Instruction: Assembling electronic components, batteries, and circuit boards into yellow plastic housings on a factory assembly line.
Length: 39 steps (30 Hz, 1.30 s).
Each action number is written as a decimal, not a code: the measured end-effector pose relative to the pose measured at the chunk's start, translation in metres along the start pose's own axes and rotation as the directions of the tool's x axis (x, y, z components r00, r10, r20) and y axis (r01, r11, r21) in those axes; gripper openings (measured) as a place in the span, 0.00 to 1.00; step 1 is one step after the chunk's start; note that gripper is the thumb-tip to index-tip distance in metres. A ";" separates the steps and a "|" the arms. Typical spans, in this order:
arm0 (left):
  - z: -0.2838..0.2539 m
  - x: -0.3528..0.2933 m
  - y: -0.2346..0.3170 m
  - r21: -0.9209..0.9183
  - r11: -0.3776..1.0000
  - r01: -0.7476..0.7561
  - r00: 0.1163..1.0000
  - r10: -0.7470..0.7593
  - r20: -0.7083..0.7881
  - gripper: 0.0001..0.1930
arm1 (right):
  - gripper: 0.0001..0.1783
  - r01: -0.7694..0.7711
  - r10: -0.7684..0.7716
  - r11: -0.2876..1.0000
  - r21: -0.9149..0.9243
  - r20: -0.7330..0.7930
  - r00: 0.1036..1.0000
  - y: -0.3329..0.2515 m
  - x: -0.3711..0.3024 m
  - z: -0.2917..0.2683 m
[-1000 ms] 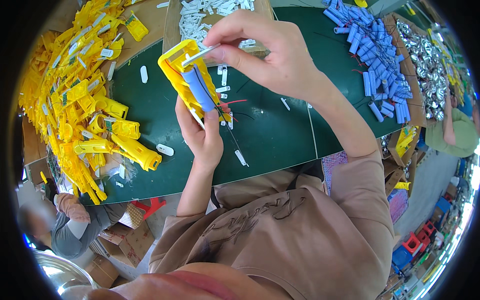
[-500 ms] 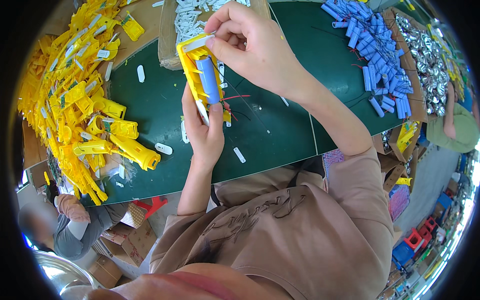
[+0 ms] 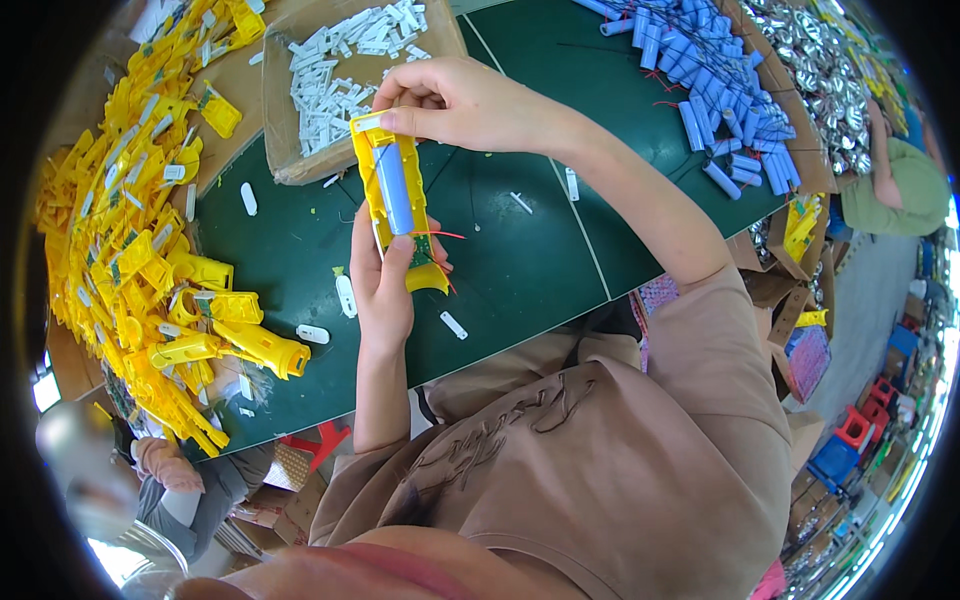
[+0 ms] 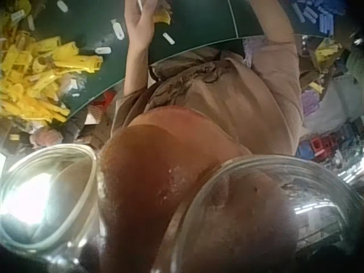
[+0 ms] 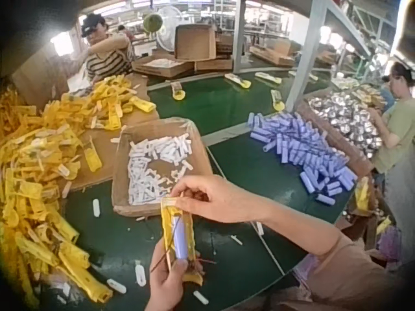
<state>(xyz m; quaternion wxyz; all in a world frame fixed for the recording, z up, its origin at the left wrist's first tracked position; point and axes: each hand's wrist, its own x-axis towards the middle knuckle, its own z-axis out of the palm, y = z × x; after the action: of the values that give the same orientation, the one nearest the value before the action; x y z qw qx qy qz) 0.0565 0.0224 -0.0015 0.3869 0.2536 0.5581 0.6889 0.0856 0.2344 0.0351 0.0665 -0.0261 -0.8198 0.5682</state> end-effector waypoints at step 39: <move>-0.015 0.029 -0.008 0.233 0.968 0.092 0.975 -0.135 0.176 0.22 | 0.15 -0.773 0.270 0.291 -0.564 -0.727 0.632 0.247 0.183 -0.365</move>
<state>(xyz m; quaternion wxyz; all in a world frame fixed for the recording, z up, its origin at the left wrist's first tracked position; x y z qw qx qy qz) 0.0306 0.0382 -0.0154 0.4466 0.3275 0.6060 0.5711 -0.0528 0.6826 -0.0556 0.0548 -0.4800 -0.8742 0.0493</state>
